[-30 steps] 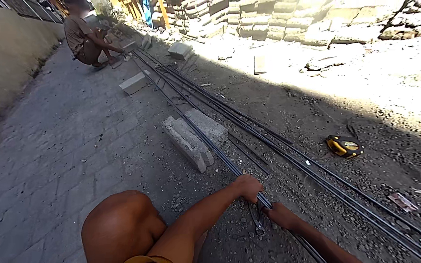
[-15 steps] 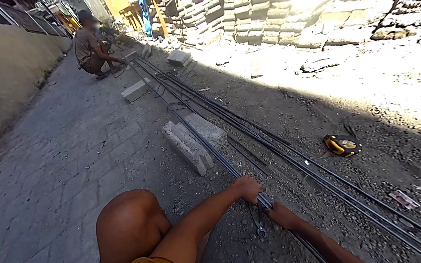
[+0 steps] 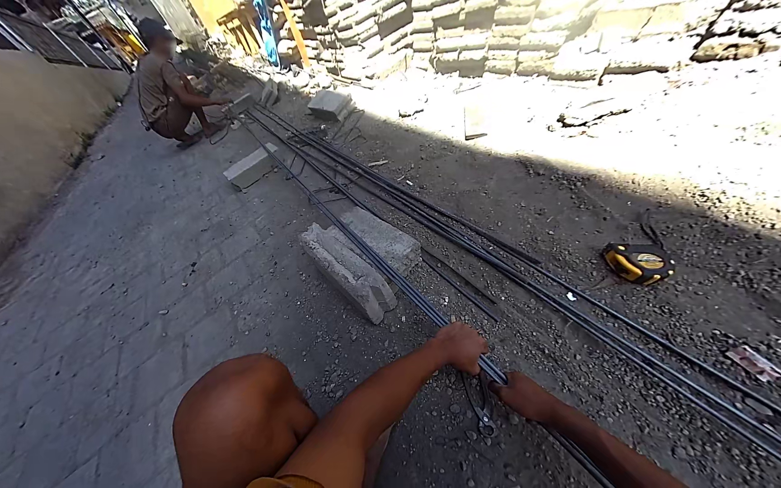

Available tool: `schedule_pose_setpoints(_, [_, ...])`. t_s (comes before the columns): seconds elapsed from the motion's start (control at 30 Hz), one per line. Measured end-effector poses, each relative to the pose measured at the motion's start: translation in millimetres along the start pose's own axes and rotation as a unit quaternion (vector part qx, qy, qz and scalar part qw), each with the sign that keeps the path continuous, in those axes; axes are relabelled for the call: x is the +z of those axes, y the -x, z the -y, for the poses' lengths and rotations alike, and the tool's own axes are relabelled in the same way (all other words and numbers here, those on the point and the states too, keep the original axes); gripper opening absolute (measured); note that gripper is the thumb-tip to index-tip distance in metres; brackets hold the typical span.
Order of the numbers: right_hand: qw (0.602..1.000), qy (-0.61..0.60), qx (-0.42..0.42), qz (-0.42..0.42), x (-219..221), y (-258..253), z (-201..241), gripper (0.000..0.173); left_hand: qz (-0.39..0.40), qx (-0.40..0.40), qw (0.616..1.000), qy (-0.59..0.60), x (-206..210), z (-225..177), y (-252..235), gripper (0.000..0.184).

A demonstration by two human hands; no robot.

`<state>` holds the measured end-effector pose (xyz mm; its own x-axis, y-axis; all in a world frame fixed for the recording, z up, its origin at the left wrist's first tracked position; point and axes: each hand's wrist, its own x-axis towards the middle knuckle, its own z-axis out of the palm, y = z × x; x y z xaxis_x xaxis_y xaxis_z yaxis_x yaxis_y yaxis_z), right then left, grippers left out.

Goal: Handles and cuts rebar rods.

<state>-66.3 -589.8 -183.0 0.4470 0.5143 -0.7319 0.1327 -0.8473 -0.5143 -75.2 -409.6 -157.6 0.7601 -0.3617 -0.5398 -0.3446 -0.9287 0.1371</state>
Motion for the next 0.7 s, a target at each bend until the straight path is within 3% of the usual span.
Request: schedule_pose_setpoints(0.7, [1.000,-0.001,0.018,0.001,-0.7,-0.5,1.5,0.043,-0.007,-0.012,1.000,0.009,0.3,0.3,1.3,0.033])
